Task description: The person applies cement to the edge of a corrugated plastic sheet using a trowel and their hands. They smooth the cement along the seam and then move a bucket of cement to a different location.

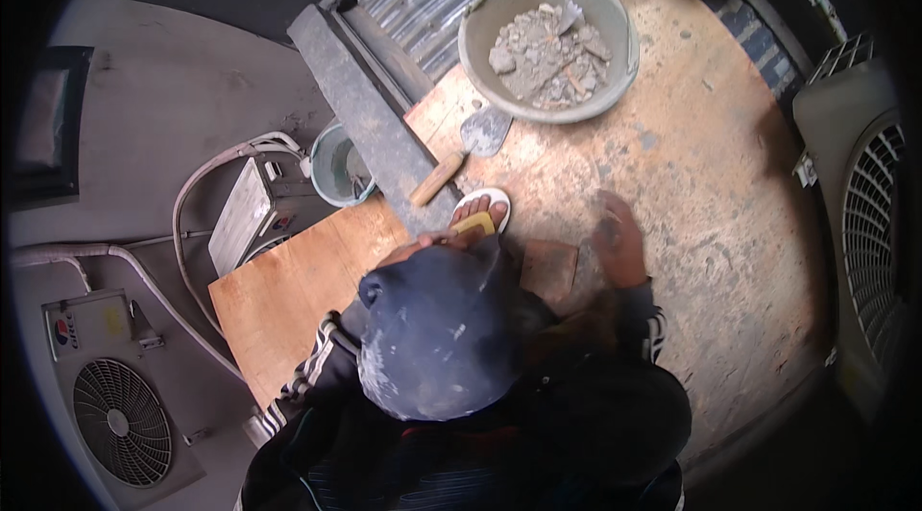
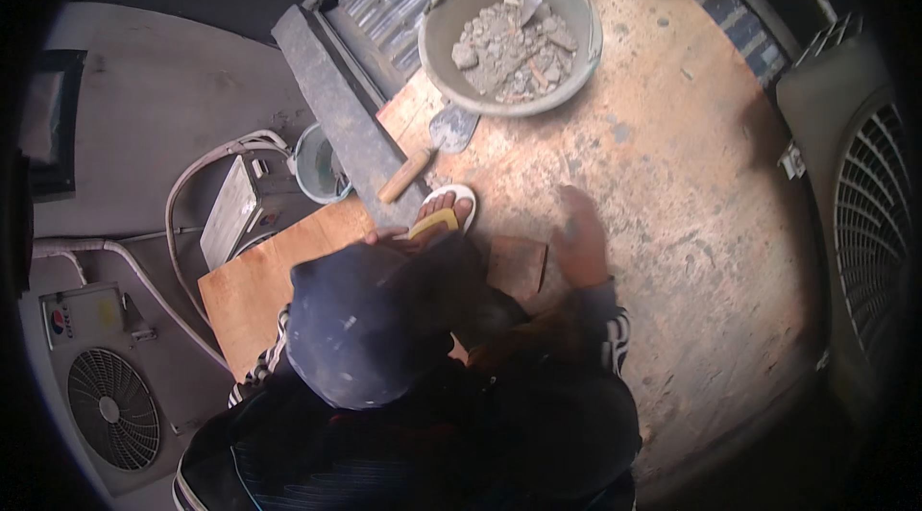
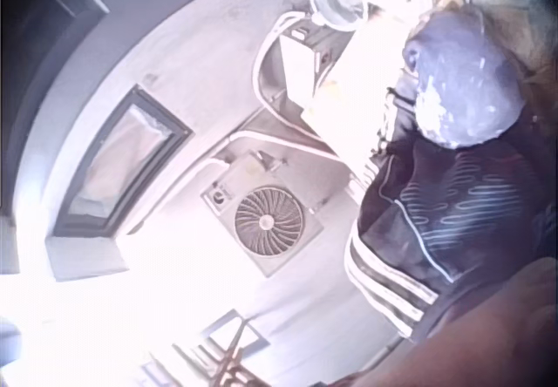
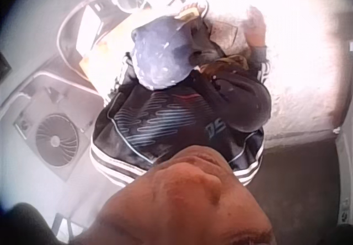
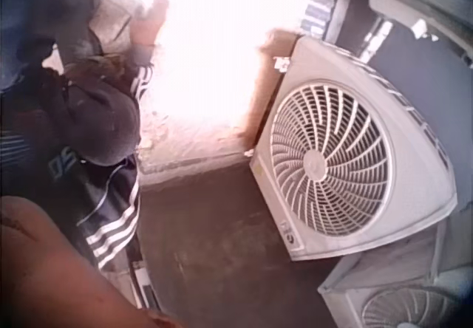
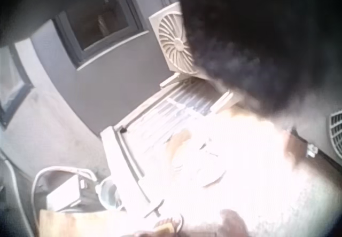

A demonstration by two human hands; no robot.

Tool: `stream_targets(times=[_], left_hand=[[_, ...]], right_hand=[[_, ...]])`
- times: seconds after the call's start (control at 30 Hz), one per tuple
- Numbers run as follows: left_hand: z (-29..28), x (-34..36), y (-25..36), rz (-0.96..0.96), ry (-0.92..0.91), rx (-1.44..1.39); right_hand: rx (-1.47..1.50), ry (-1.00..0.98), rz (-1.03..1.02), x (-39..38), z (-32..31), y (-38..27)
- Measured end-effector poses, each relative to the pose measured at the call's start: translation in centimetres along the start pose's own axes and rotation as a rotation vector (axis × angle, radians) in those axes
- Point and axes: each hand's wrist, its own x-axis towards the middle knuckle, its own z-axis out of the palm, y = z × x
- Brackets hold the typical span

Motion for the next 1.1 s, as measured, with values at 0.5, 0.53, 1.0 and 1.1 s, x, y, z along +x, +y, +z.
stream_targets(times=[0.5, 0.53, 1.0, 1.1], left_hand=[[0.5, 2.2, 3.0, -0.164, 0.022, 0.174], [-0.7, 2.9, 2.7, -0.092, -0.058, 0.317], [-6.9, 14.7, -10.0, 0.713, 0.405, 2.131], [1.2, 14.5, -2.4, 0.055, -0.082, 1.747]], right_hand=[[-0.565, -0.385, -0.167, -5.0, 7.5, -1.3], [-0.505, -0.369, -0.166, -4.6, 7.2, -1.3], [-0.212, 0.116, -0.047, 3.1, 2.7, -12.5], [-0.434, 0.297, -0.315, 4.1, 5.1, -9.1]])
